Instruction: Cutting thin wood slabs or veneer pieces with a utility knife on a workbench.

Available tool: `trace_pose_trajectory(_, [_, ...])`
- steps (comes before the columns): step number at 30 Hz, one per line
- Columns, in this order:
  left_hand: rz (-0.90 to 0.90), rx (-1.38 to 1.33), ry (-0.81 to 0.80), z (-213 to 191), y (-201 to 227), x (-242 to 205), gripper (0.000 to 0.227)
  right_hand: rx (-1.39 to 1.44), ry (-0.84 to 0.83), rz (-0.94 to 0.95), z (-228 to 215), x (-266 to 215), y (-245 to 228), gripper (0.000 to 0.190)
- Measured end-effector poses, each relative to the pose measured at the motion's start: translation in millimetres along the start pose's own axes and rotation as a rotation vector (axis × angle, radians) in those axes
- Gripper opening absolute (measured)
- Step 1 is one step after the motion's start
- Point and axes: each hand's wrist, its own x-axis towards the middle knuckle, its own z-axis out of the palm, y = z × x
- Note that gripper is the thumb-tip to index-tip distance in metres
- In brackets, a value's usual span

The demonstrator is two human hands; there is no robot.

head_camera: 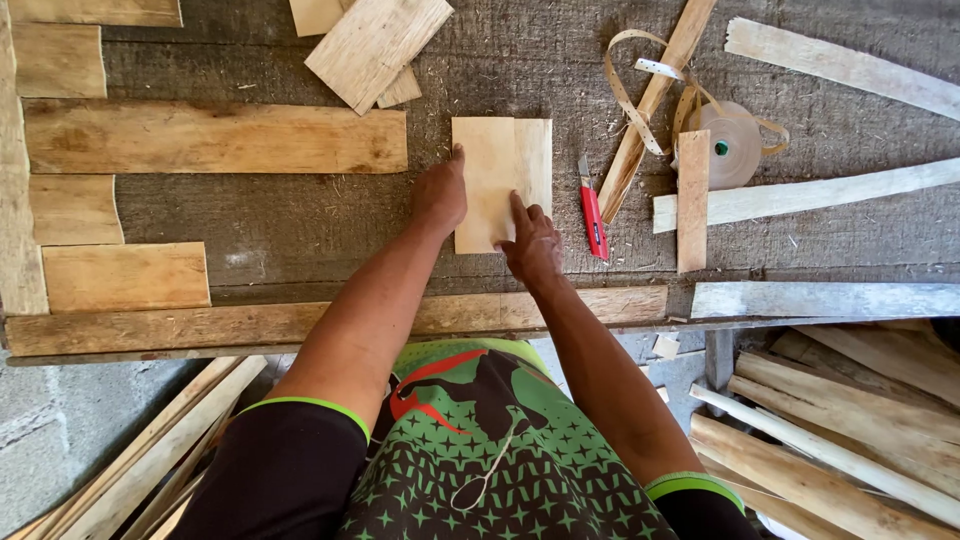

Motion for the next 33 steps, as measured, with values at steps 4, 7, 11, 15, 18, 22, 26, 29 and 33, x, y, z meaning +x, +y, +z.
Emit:
trace_pose_trajectory(4, [-0.108,-0.019,-0.111,6,4,7,0.052,0.076,0.006,0.018,6,3,3,0.099])
trace_pose_trajectory(7, [-0.049,0.035,0.037,38,-10,31,0.045,0.121,0.002,0.04,0,1,0,0.1])
trace_pose_trajectory(11, [0.15,0.117,0.348,48,-7,37,0.041,0.147,0.017,0.046,5,0,3,0.099])
trace_pose_trajectory(15, [-0.073,-0.145,0.013,-19,29,0,0.039,0.154,0.086,0.005,14,3,8,0.095])
trace_pose_trajectory(18, [0.029,0.04,0.088,4,15,34,0.032,0.15,0.118,-0.018,9,-3,5,0.095])
trace_pose_trajectory(22, [0.175,0.321,0.187,15,12,63,0.023,0.166,0.145,-0.04,20,2,14,0.093])
trace_pose_trajectory(26, [0.282,0.218,0.126,-22,38,55,0.025,0.197,0.164,-0.057,27,4,17,0.09])
trace_pose_trajectory(29, [0.41,0.53,0.036,-12,42,77,0.017,0.207,0.137,-0.045,20,4,16,0.091])
trace_pose_trajectory(33, [0.419,0.48,0.012,-13,44,81,0.025,0.223,0.099,-0.043,20,7,18,0.092])
